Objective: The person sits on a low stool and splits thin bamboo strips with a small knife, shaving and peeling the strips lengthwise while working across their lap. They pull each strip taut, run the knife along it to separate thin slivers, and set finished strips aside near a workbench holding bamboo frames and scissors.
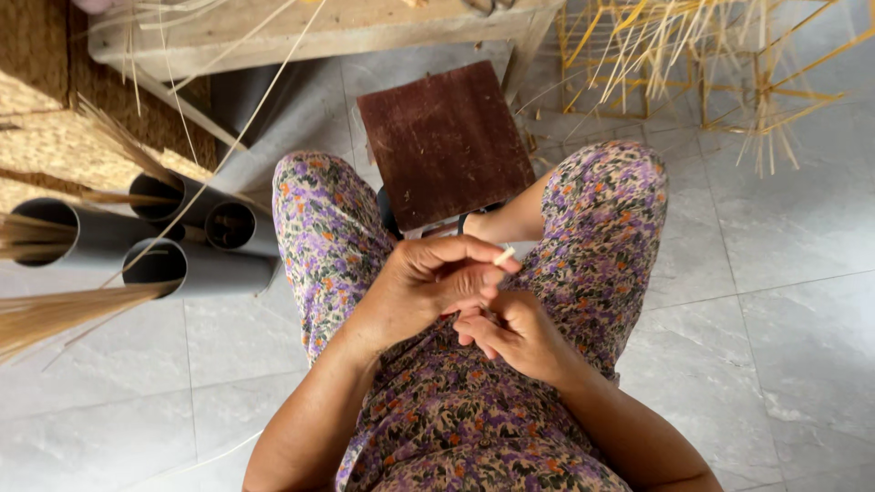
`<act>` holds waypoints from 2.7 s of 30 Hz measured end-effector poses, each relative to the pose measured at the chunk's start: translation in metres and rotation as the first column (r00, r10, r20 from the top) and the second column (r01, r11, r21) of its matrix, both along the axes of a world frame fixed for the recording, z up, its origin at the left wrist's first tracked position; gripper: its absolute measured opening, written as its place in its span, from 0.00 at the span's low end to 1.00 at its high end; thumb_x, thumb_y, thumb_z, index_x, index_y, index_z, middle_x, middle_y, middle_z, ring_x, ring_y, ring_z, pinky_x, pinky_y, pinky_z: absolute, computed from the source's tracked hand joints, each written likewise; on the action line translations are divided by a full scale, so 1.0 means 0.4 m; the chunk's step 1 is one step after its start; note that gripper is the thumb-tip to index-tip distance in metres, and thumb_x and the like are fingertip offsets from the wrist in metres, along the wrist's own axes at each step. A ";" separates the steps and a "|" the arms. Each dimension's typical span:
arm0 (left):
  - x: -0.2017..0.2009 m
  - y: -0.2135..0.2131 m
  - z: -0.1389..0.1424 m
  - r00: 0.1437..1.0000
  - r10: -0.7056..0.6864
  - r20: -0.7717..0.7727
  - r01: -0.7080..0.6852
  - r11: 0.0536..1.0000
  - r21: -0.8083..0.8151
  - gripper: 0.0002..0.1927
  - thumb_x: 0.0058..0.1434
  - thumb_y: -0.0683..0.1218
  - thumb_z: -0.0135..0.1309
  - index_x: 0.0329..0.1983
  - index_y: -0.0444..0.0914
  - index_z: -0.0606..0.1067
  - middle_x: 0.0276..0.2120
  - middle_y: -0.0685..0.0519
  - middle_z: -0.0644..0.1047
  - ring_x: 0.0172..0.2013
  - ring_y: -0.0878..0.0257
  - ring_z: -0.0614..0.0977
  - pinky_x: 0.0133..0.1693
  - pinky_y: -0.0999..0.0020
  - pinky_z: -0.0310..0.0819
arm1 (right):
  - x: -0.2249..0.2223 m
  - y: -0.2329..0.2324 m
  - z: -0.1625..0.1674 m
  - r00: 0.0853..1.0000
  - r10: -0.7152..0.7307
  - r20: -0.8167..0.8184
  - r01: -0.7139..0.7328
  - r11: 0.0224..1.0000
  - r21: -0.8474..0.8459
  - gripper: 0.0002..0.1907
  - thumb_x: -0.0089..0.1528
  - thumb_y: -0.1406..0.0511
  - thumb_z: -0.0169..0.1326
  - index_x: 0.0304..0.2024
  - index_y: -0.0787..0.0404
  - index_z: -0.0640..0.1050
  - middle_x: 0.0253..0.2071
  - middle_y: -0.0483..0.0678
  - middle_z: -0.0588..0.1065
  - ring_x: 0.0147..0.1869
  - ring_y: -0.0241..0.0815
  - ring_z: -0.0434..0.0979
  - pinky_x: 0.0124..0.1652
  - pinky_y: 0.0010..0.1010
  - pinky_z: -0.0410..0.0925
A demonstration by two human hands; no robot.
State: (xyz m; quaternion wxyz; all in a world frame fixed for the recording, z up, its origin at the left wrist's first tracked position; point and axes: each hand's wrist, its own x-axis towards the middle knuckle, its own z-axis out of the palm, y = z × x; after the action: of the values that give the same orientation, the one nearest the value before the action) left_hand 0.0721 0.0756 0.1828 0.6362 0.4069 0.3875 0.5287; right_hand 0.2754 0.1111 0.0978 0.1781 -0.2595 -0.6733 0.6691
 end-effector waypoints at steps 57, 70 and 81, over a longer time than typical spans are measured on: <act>0.055 -0.076 0.011 0.565 0.684 -0.461 -0.242 0.672 0.700 0.15 0.62 0.36 0.65 0.51 0.40 0.81 0.32 0.57 0.74 0.35 0.64 0.78 0.39 0.68 0.75 | 0.024 -0.054 0.248 0.834 -0.235 -0.499 -0.102 0.823 -0.558 0.30 0.75 0.59 0.43 0.76 0.59 0.52 0.30 0.55 0.69 0.16 0.34 0.59 0.17 0.24 0.61; 0.035 -0.086 0.053 0.646 0.581 -0.495 -0.243 0.771 0.589 0.15 0.62 0.37 0.65 0.51 0.39 0.80 0.37 0.54 0.79 0.38 0.62 0.83 0.41 0.68 0.79 | 0.018 -0.044 0.254 0.838 -0.277 -0.470 -0.061 0.808 -0.586 0.27 0.76 0.60 0.43 0.74 0.59 0.55 0.30 0.55 0.69 0.16 0.32 0.59 0.16 0.24 0.60; 0.052 -0.092 0.042 0.512 0.688 -0.514 -0.231 0.686 0.690 0.16 0.59 0.37 0.65 0.51 0.38 0.81 0.30 0.56 0.74 0.33 0.64 0.79 0.37 0.68 0.76 | 0.033 -0.063 0.252 0.832 -0.307 -0.463 -0.075 0.763 -0.642 0.28 0.75 0.60 0.42 0.76 0.54 0.53 0.31 0.55 0.69 0.16 0.33 0.58 0.16 0.24 0.59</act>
State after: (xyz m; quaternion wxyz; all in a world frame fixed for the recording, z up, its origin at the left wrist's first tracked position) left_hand 0.0930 0.0387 0.1996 0.1036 0.6208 0.5431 0.5558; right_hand 0.2886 0.0859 0.1987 0.3056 -0.1468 -0.3094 0.8884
